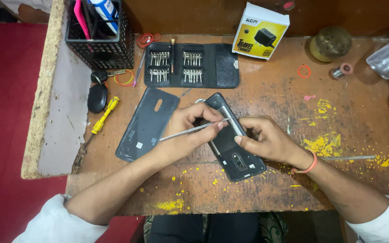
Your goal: The person uses a metal prying tool to carefully separate the back cover of a smartphone. They work along the edges and corners to release the internal components from the housing.
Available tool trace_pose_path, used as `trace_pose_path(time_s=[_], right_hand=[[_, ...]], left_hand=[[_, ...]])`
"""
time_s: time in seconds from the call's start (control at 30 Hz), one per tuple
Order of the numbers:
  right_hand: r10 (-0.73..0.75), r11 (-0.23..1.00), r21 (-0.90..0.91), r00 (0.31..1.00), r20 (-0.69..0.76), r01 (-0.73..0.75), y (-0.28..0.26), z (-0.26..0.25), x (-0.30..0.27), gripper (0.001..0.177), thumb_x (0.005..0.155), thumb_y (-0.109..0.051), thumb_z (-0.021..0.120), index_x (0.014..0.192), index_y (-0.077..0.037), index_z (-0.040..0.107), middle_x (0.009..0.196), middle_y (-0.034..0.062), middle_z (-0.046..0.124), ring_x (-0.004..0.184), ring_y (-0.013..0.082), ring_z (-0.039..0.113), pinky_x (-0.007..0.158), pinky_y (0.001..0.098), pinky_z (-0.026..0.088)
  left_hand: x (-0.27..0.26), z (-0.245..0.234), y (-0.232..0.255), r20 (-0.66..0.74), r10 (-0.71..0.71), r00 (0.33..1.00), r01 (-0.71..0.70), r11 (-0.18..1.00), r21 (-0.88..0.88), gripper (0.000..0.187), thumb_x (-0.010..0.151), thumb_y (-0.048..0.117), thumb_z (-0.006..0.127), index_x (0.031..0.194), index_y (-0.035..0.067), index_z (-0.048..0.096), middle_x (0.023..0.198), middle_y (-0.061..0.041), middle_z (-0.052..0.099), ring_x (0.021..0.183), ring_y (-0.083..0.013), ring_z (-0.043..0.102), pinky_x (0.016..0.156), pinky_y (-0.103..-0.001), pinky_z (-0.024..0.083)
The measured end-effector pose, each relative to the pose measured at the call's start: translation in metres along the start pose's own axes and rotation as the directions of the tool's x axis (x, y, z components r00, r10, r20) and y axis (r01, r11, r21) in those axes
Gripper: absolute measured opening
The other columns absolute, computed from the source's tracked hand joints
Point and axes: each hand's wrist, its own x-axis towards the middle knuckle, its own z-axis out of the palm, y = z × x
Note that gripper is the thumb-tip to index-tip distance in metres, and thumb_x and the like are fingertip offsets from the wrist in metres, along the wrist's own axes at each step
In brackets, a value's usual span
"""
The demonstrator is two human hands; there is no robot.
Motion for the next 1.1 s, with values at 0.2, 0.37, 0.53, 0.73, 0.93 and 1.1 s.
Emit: trace_pose_path(time_s=[0.2, 0.37, 0.53, 0.73, 0.93, 1.1], right_hand=[[-0.092, 0.983, 0.163, 0.995, 0.035, 0.085, 0.0023, 0.0015, 0.0005, 0.02, 0.091, -0.016, 0.066, 0.101, 0.002, 0.069, 0.079, -0.0032, 0.061, 0.07, 0.0024, 0.053, 0.056, 0.0235, 0.044], [-0.132, 0.984, 0.127, 0.991, 0.027, 0.128, 0.0031, -0.0003, 0.0003, 0.021, 0.092, -0.016, 0.066, 0.103, 0.002, 0.069, 0.08, -0.003, 0.062, 0.073, 0.0024, 0.053, 0.059, 0.0233, 0.045], [-0.074, 0.986, 0.155, 0.996, 0.04, 0.067, 0.0031, -0.0007, 0.0005, 0.02, 0.092, -0.016, 0.066, 0.101, 0.001, 0.07, 0.077, -0.0036, 0.06, 0.069, 0.0025, 0.052, 0.056, 0.0241, 0.042], [-0.061, 0.986, 0.158, 0.997, 0.038, 0.055, 0.0063, 0.0002, 0.0006, 0.017, 0.092, -0.014, 0.068, 0.1, 0.0, 0.069, 0.076, -0.0047, 0.058, 0.065, 0.0011, 0.049, 0.052, 0.0229, 0.039], [-0.032, 0.994, 0.107, 0.999, 0.033, 0.028, 0.0078, 0.0003, 0.0003, 0.017, 0.09, -0.014, 0.069, 0.099, -0.001, 0.071, 0.069, -0.0051, 0.055, 0.059, 0.001, 0.045, 0.047, 0.0234, 0.034], [-0.096, 0.972, 0.22, 0.994, 0.046, 0.083, 0.007, 0.0014, 0.0007, 0.016, 0.092, -0.013, 0.067, 0.101, 0.0, 0.069, 0.075, -0.0074, 0.057, 0.066, -0.0005, 0.048, 0.052, 0.0224, 0.038]], left_hand=[[0.0002, -0.001, -0.0028, 0.024, -0.054, 0.998, 0.057, 0.994, -0.095, 0.007, 0.097, 0.007, 0.07, 0.099, 0.0, 0.069, 0.103, -0.003, 0.07, 0.095, -0.0068, 0.065, 0.083, -0.023, 0.053], [0.0017, -0.0019, -0.007, 0.033, -0.036, 0.999, 0.037, 0.999, -0.023, 0.008, 0.096, 0.006, 0.072, 0.099, -0.001, 0.071, 0.102, -0.006, 0.07, 0.094, -0.0081, 0.065, 0.082, -0.024, 0.053], [0.0043, -0.0084, -0.0079, 0.07, -0.025, 0.997, 0.03, 0.997, -0.067, 0.008, 0.096, 0.006, 0.07, 0.1, -0.001, 0.07, 0.105, -0.006, 0.072, 0.098, -0.0082, 0.068, 0.086, -0.024, 0.054], [0.0029, -0.0043, -0.0065, 0.009, -0.058, 0.998, 0.059, 0.995, -0.077, 0.007, 0.097, 0.006, 0.069, 0.099, 0.0, 0.068, 0.103, -0.004, 0.073, 0.095, -0.0065, 0.066, 0.083, -0.023, 0.053], [-0.0001, -0.0002, -0.0044, 0.035, -0.042, 0.998, 0.043, 0.999, -0.026, 0.007, 0.096, 0.006, 0.072, 0.099, -0.001, 0.07, 0.099, -0.003, 0.069, 0.091, -0.0065, 0.063, 0.079, -0.023, 0.052], [-0.0001, 0.0012, -0.0046, 0.049, -0.008, 0.999, 0.008, 1.0, 0.004, 0.008, 0.095, 0.006, 0.073, 0.099, 0.0, 0.07, 0.1, -0.003, 0.069, 0.092, -0.0063, 0.064, 0.08, -0.023, 0.052]])
